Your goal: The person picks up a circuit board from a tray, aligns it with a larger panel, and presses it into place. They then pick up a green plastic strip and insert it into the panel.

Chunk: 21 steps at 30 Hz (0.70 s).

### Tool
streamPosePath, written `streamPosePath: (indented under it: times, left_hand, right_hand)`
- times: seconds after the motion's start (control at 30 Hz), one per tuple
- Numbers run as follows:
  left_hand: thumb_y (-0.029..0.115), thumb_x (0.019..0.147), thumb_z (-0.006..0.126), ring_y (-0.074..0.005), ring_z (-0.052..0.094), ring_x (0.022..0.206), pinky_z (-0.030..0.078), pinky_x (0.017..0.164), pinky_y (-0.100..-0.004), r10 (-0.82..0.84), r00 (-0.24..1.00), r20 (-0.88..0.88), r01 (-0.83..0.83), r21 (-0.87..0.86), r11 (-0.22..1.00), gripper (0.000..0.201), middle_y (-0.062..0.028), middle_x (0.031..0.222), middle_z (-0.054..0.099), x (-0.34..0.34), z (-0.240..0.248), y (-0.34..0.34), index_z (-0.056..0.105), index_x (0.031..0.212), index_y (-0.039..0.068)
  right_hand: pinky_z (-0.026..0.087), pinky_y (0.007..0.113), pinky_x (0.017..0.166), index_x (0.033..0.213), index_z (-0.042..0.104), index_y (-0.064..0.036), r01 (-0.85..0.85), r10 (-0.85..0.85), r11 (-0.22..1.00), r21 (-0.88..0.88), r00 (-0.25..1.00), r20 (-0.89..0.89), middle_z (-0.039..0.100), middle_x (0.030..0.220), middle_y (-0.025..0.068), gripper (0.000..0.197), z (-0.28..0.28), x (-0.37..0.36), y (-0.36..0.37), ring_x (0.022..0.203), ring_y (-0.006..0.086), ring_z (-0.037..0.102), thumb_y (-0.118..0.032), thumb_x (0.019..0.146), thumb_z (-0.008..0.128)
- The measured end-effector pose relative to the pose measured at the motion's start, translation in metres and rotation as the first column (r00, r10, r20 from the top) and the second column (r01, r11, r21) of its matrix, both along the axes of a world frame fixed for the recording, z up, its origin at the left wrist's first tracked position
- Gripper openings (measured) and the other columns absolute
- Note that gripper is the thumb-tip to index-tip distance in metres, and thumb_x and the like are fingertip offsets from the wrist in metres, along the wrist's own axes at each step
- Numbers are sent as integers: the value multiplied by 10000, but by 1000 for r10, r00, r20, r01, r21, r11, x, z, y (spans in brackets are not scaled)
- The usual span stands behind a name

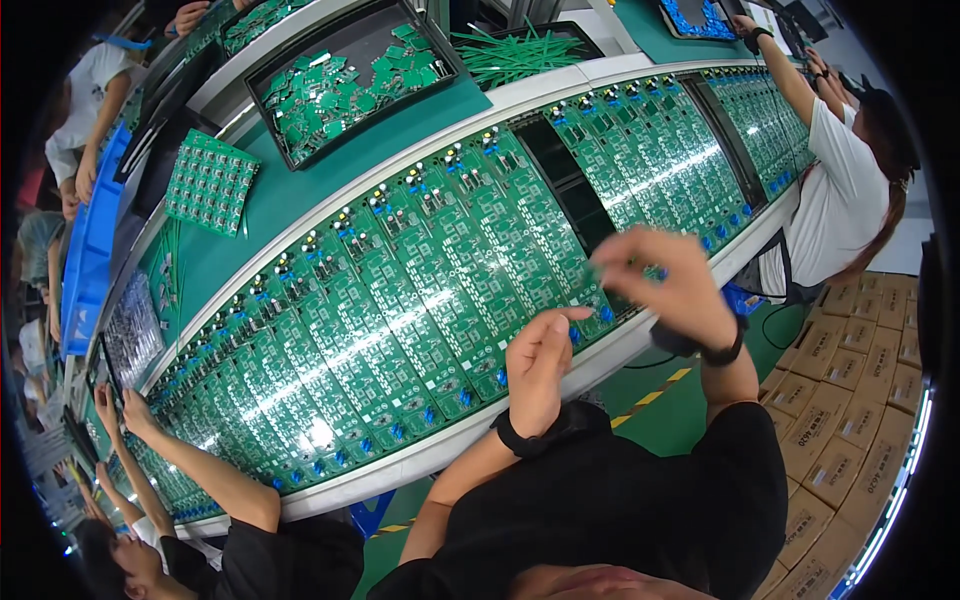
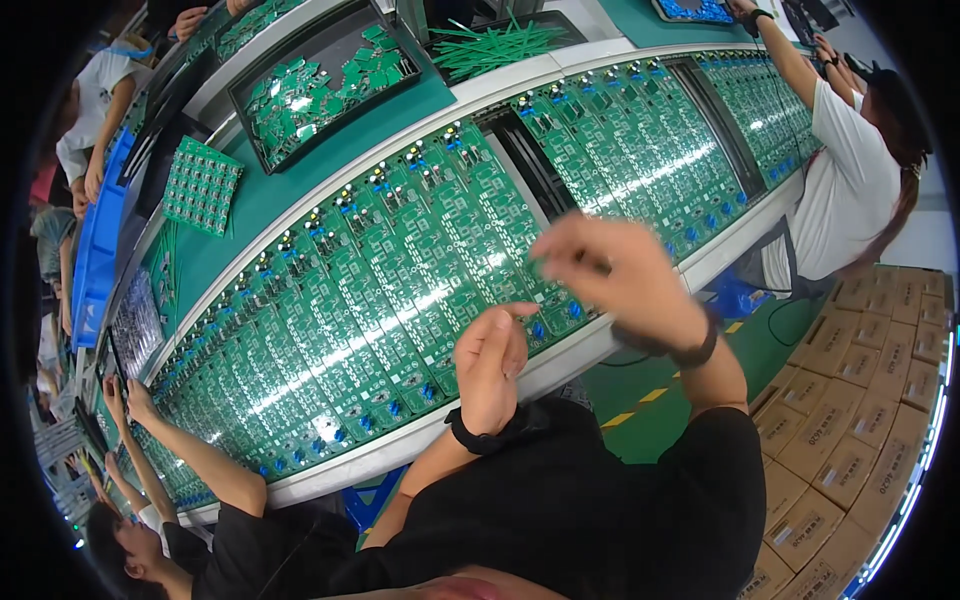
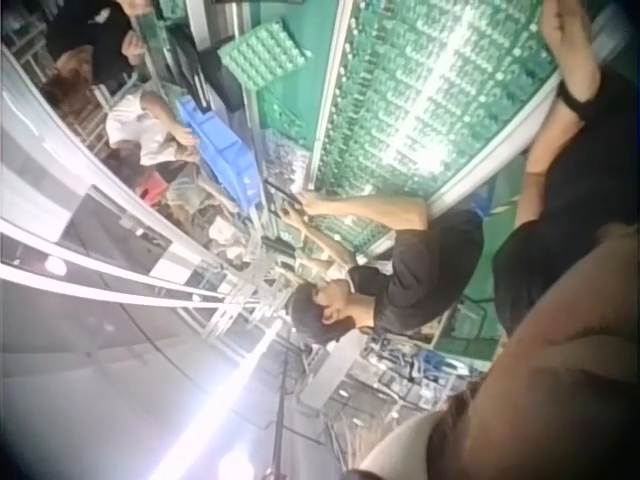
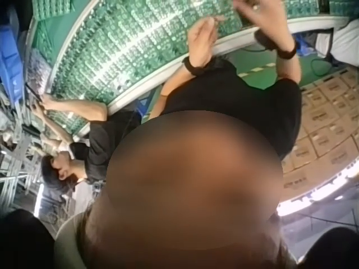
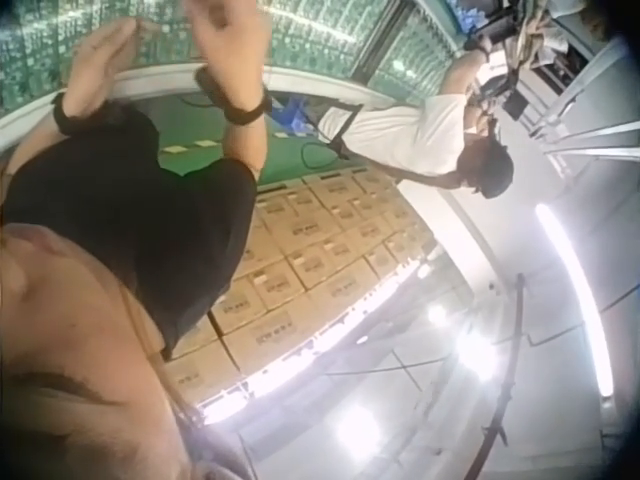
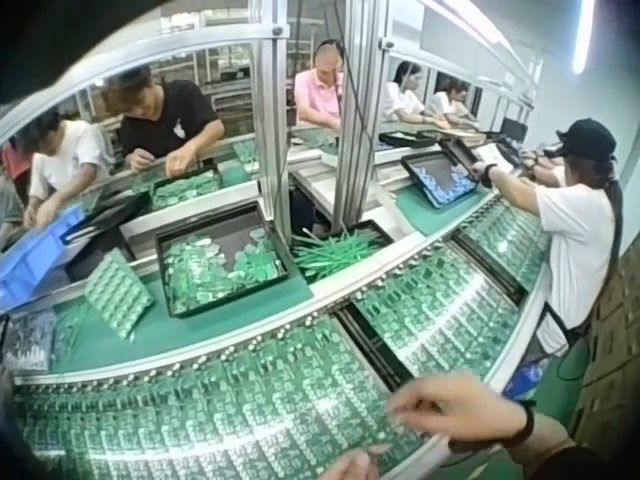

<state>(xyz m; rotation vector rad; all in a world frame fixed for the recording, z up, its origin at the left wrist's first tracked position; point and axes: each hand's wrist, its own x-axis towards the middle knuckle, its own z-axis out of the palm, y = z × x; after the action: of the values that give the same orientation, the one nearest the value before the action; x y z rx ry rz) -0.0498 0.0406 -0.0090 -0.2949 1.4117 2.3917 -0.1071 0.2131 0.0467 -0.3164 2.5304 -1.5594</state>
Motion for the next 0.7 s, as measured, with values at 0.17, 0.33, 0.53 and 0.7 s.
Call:
streamPosePath:
  times: [0.17,0.33,0.53,0.7]
  left_hand:
    - [184,937,387,-60,295,466,247,444,-213,-105,993,50,93,202,975,231,28,532,339,-3,-1,2,526,854,20]
    - [181,935,368,-70,304,462,253,441,-213,-126,981,148,72,326,943,230,15,534,351,-5,-4,-1,506,843,21]
    - [177,934,358,-72,310,462,255,440,-214,-120,981,149,68,313,947,229,9,538,365,-8,-4,-1,499,835,26]
    - [177,934,356,-74,314,467,255,441,-214,-127,981,146,80,293,953,229,5,545,374,-7,-4,-1,494,830,27]
  right_hand:
    - [466,226,632,965,588,-21,489,-447,871,40,826,-344,627,841,35,172,-65,-91,108,723,91,587,-58,798,604]
    - [473,253,633,952,581,-26,520,-360,789,327,823,-440,615,839,65,182,-101,-133,140,723,147,603,-29,772,606]
    - [473,308,616,883,562,-26,514,-243,713,477,819,-520,580,775,101,155,-119,-149,138,693,222,590,-13,735,606]
    - [466,329,601,861,553,-34,537,-245,712,453,794,-556,563,750,104,140,-120,-152,135,672,243,578,-18,731,604]
